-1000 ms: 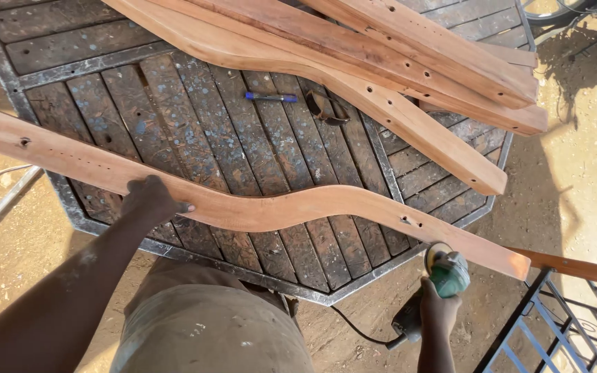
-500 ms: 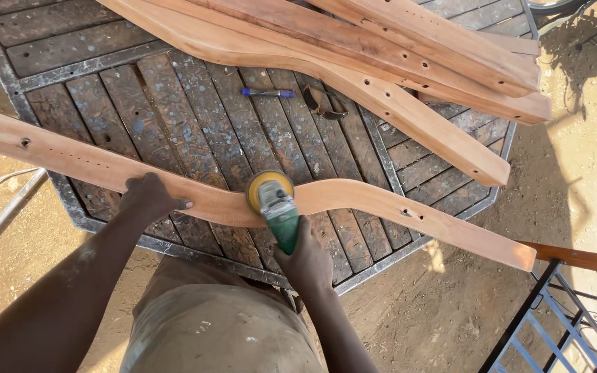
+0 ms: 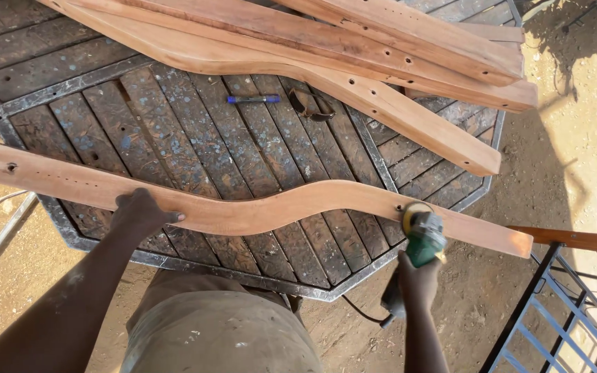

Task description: Sanding a curved wooden beam using an angle grinder with a sanding disc

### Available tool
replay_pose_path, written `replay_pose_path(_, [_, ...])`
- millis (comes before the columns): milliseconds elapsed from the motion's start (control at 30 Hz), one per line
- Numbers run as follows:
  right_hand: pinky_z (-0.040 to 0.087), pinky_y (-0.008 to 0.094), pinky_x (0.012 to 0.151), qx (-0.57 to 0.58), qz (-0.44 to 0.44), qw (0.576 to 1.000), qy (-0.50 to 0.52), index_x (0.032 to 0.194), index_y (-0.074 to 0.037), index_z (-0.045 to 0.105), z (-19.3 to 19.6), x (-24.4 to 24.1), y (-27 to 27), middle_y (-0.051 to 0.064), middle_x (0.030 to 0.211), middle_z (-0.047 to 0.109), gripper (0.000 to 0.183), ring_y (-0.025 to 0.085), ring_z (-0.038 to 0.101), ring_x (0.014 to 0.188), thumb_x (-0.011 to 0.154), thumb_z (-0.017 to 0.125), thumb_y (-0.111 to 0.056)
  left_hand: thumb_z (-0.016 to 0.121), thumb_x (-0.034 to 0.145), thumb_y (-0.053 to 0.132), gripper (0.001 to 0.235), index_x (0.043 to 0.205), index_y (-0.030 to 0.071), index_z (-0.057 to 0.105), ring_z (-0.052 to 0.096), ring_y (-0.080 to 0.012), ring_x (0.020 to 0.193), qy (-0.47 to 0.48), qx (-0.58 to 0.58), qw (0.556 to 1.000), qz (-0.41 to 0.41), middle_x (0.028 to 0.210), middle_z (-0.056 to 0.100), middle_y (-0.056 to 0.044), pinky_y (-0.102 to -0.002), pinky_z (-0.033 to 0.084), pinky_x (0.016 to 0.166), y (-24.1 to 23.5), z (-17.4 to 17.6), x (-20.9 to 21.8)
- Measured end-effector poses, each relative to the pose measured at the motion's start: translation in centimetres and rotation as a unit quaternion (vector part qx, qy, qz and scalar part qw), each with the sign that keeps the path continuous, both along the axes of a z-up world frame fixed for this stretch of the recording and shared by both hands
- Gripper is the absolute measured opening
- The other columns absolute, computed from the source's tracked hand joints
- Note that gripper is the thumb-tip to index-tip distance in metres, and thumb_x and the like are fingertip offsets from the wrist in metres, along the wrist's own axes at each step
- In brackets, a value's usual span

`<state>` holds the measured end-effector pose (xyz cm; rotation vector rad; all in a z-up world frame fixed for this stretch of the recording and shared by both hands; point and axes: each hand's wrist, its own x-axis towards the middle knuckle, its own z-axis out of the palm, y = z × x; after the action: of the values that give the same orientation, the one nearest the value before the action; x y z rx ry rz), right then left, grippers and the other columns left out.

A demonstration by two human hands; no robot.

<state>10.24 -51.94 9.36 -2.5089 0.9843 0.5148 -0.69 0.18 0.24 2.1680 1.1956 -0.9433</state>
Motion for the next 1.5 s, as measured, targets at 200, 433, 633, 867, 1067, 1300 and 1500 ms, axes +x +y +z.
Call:
replay_pose_path(200, [0.051,0.057,0.085,-0.009,-0.148,0.988,-0.040,0.137,-0.004,0.039,-1.4,0.8,-7.1,0.023,0.120,0.062,0.078,0.044,0.064,0.100,0.081,0.073,-0.048,0.090,0.067,0.063,0.101,0.135,0.003,0.047,0.051,-0.0388,0.130,0.002,0.008,1.000,-0.020,0.138,0.052,-0.024,-0.058,0.053,0.097,0.3,-0.5,-0.3])
replay_pose_path(433, [0.060,0.048,0.073,0.058,0.044,0.997,-0.023,0.126,-0.010,0.046,0.0,-2.2,7.2,0.016,0.103,0.070,0.053,0.032,0.071,0.080,0.086,0.073,-0.032,0.091,0.061,0.066,0.113,0.141,-0.001,0.047,0.047,-0.0407,0.135,0.021,0.011,0.999,-0.039,0.138,0.056,-0.028,-0.060,0.052,0.096,1.3,-2.2,-0.3])
replay_pose_path(633, [0.057,0.059,0.058,0.088,0.398,0.913,-0.004,0.137,-0.015,0.040,-0.8,-5.1,14.9,0.017,0.105,0.072,0.071,0.045,0.072,0.074,0.079,0.074,-0.036,0.088,0.062,0.066,0.111,0.139,-0.004,0.048,0.048,-0.0430,0.132,0.002,0.013,0.999,-0.032,0.137,0.055,-0.033,-0.060,0.053,0.092,1.4,-2.4,-0.6])
replay_pose_path(867, [0.067,0.049,0.075,0.086,0.373,0.920,0.087,0.150,-0.014,0.036,2.7,-2.4,14.1,0.012,0.121,0.068,0.080,0.031,0.076,0.090,0.087,0.074,-0.045,0.087,0.065,0.064,0.104,0.137,0.000,0.048,0.062,-0.0469,0.117,-0.012,0.009,1.000,0.011,0.145,0.044,-0.028,-0.060,0.054,0.094,0.5,-0.3,-0.7])
replay_pose_path(1067, [0.049,0.062,0.103,0.025,0.134,0.990,0.022,0.151,-0.018,0.032,0.0,1.4,3.4,0.031,0.123,0.066,0.084,0.050,0.064,0.118,0.083,0.070,-0.049,0.090,0.076,0.053,0.101,0.147,-0.004,0.046,0.059,-0.0607,0.123,-0.029,0.001,0.999,0.032,0.141,0.042,-0.040,-0.062,0.052,0.099,0.1,0.5,-0.2])
replay_pose_path(1300, [0.043,0.059,0.103,-0.010,-0.069,0.993,-0.097,0.141,-0.006,0.033,-4.0,2.5,-10.0,0.034,0.122,0.060,0.089,0.052,0.060,0.118,0.083,0.083,-0.051,0.086,0.079,0.058,0.102,0.147,-0.005,0.046,0.062,-0.0595,0.121,-0.026,0.008,0.999,0.026,0.139,0.044,-0.042,-0.060,0.055,0.097,-0.1,0.3,0.0])
replay_pose_path(1500, [0.042,0.061,0.105,0.037,-0.068,0.989,-0.124,0.140,-0.001,0.033,-1.6,1.9,-2.2,0.035,0.126,0.057,0.088,0.052,0.058,0.121,0.083,0.084,-0.045,0.084,0.083,0.054,0.101,0.149,-0.008,0.041,0.062,-0.0592,0.120,-0.036,0.003,0.999,0.023,0.138,0.041,-0.044,-0.059,0.056,0.096,-0.6,1.9,0.2])
